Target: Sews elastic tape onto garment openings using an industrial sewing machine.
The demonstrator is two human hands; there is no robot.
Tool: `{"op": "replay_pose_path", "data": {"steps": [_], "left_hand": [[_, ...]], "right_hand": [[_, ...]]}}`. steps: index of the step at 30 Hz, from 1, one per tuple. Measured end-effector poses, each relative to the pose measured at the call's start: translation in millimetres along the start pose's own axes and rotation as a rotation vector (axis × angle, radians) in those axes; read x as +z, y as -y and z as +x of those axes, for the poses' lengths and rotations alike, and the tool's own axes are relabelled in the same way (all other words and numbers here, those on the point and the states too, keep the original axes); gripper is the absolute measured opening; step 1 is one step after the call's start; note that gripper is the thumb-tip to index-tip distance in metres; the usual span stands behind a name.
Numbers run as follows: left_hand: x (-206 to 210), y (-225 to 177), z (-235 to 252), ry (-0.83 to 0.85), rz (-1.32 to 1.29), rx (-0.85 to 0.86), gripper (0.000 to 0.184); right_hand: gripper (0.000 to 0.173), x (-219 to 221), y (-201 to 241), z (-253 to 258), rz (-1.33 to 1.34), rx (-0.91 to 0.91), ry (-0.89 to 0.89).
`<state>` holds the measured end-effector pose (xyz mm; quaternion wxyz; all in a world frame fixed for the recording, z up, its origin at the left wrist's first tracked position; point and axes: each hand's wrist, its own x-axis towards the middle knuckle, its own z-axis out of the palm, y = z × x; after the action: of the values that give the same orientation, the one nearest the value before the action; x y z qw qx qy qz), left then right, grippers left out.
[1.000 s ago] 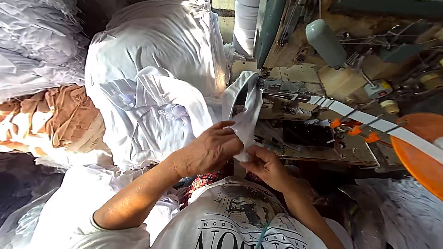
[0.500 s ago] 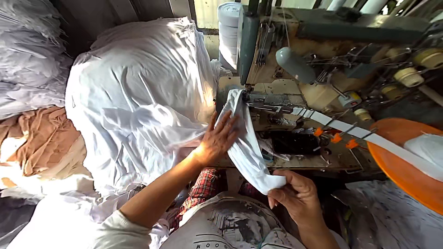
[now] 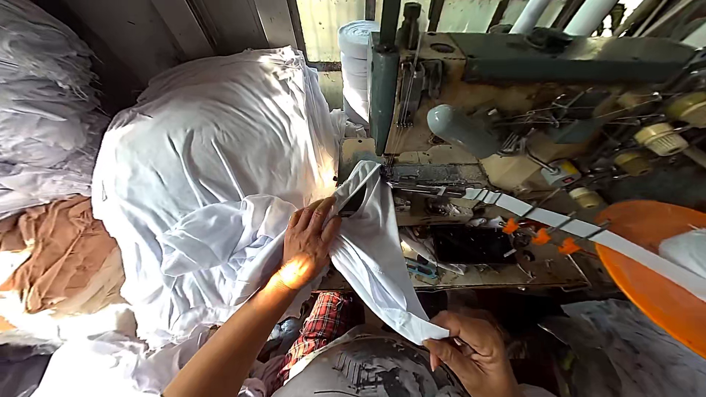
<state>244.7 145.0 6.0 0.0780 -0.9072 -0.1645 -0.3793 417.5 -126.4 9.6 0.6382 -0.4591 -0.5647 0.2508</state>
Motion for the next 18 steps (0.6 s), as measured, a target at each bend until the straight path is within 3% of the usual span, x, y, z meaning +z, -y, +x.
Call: {"op": "replay_pose_path", "data": {"steps": [6,18], "left_hand": [[-15.6,8.6,26.4,-0.143,0.055,0.098,0.016],[0.1,41.8,83.1,-0.095,0.098,0.107,0.021]], "right_hand": [[0.009,3.7,-12.2,5.6,-0.075,-0.09,-0.068],[0.013,11.5,-51.6,46.4,-0.221,-0.14,-0.138]]}}
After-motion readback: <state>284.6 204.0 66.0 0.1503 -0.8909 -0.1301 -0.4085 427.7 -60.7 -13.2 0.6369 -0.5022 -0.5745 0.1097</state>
